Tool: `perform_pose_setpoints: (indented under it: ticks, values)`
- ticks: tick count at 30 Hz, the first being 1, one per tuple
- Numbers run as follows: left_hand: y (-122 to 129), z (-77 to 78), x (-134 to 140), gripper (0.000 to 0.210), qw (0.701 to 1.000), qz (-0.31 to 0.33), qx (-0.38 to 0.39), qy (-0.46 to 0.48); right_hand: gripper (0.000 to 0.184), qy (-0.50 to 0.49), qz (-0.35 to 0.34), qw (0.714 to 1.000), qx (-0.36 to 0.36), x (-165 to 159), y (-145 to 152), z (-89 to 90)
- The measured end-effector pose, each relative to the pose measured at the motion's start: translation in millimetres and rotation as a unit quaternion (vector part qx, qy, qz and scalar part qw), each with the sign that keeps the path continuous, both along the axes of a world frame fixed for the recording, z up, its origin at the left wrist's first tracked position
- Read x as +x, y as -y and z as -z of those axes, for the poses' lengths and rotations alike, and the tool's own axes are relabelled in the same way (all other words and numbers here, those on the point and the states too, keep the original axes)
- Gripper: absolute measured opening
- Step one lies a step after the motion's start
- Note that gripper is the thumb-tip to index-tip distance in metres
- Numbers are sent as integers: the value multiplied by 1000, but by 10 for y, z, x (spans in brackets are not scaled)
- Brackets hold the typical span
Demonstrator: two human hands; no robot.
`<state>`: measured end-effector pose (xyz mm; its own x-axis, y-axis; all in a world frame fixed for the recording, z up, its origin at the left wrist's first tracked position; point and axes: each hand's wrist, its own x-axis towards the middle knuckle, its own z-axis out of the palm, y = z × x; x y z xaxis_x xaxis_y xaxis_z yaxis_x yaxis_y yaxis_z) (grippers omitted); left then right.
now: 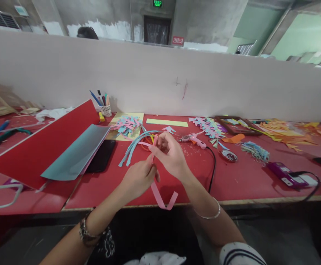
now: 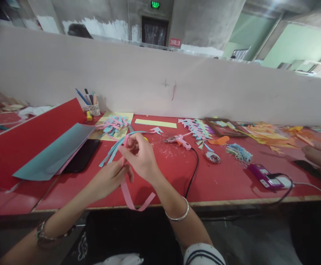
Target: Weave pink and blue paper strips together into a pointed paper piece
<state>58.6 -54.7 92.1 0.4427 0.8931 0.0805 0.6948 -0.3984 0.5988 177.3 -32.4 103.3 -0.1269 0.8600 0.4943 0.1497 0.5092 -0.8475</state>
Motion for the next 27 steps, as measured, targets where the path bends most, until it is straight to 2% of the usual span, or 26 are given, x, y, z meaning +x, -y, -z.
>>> perform_pose_setpoints:
  ticks: [3, 7, 10, 14, 19, 24, 27]
  values:
    - [14, -18, -4, 36, 1000, -6, 0, 6, 21, -31, -59, 997, -35, 4, -24, -36]
    - [16, -62, -47, 28, 996, 5, -30, 78, 25, -77, -105, 990, -63, 31, -34, -90]
    - [-61, -124, -120, 30, 980, 3, -24, 198, 26, -87, -108, 989, -57, 47, -47, -88]
    - [-258, -163, -183, 32, 931, -7, -37, 363, 26, -51, -108, 991, -59, 43, -59, -27]
    - [-486, -50, -158, 22, 896, -13, -100, 433, 22, -24, -121, 990, -74, 39, -98, 47]
    - [-647, 107, -102, 21, 859, -8, -172, 482, 20, -20, -110, 989, -100, 80, -211, 118]
    - [-715, 152, -63, 19, 861, -15, -174, 478, 16, -13, -99, 987, -125, 96, -291, 173]
